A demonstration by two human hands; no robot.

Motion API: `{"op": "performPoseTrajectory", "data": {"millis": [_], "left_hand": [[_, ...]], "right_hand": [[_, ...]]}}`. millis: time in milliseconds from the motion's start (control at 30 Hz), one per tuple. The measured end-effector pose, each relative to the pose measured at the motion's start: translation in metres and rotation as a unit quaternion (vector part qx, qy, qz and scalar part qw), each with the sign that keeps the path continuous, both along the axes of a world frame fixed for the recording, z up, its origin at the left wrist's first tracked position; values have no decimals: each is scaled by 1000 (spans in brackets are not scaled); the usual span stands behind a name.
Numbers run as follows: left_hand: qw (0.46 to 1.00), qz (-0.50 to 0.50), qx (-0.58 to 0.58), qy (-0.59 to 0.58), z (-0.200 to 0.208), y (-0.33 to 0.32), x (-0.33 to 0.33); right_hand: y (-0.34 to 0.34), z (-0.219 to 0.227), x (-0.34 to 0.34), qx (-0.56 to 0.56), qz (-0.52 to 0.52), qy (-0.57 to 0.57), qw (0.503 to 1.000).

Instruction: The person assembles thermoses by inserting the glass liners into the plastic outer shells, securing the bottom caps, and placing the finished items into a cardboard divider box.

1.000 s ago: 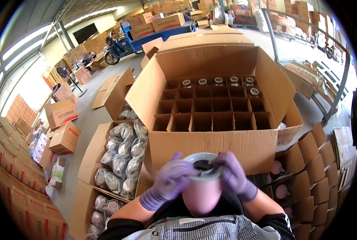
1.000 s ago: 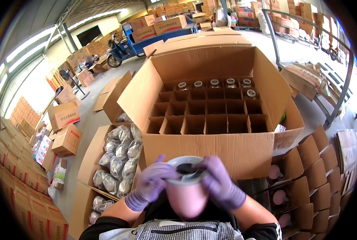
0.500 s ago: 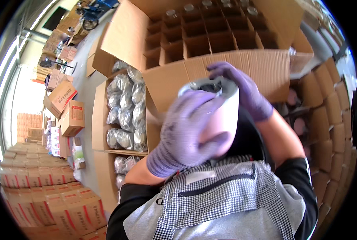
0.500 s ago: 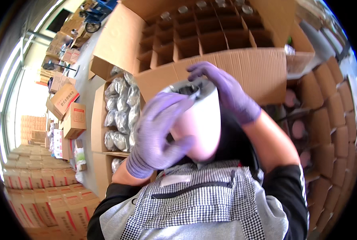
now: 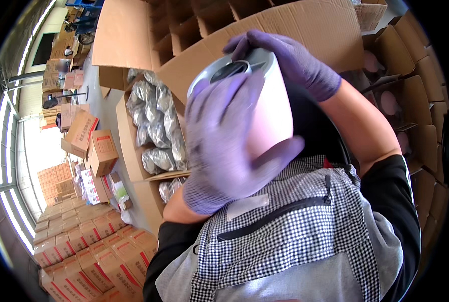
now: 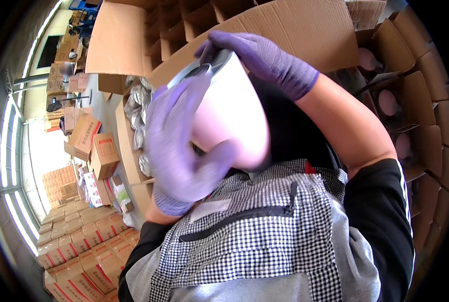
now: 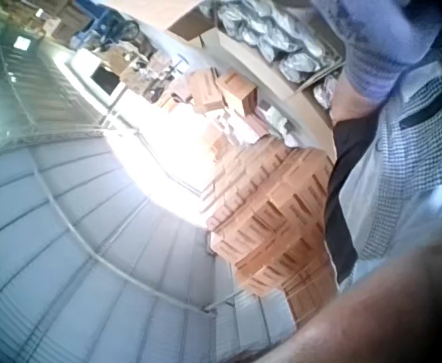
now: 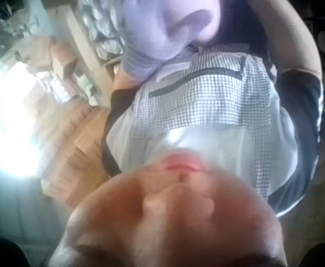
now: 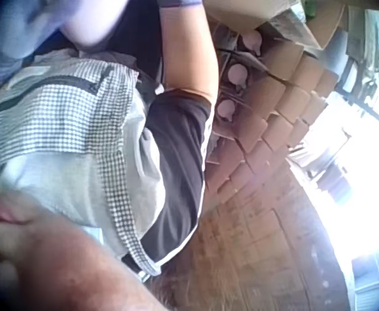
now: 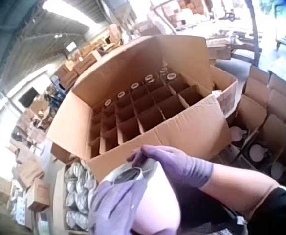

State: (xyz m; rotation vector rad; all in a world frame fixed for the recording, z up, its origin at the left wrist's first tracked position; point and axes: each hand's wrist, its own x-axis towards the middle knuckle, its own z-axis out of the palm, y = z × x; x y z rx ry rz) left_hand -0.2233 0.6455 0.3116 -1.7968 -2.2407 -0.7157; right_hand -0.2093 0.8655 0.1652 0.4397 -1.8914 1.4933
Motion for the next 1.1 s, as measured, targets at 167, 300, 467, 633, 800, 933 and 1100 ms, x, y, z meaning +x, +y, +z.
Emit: {"op": "performPoseTrajectory", "data": {"millis": [167, 300, 467, 633, 800, 933, 1100], "left_hand": [[973, -58, 198, -101, -70, -50, -43], [922, -95, 252, -278, -69, -57, -55], [996, 47, -64, 38, 2, 1, 8], [992, -58, 93, -67, -47, -31, -48], [854, -119, 229, -451, -101, -39, -82], [963, -32, 121, -237, -25, -25, -47], [999, 30, 27, 30, -20, -10, -18]], "right_hand": [[-46, 45, 65, 185, -97, 95, 973], [-61, 80, 85, 143, -50, -14, 988], [-17, 28, 5, -354, 193, -261, 877], [-39, 19, 36, -158, 26, -63, 985], [-62, 78, 91, 126, -83, -28, 988], [-17, 46, 43, 169, -160, 62, 970], [-29, 32, 32, -71, 18, -67, 995]]}}
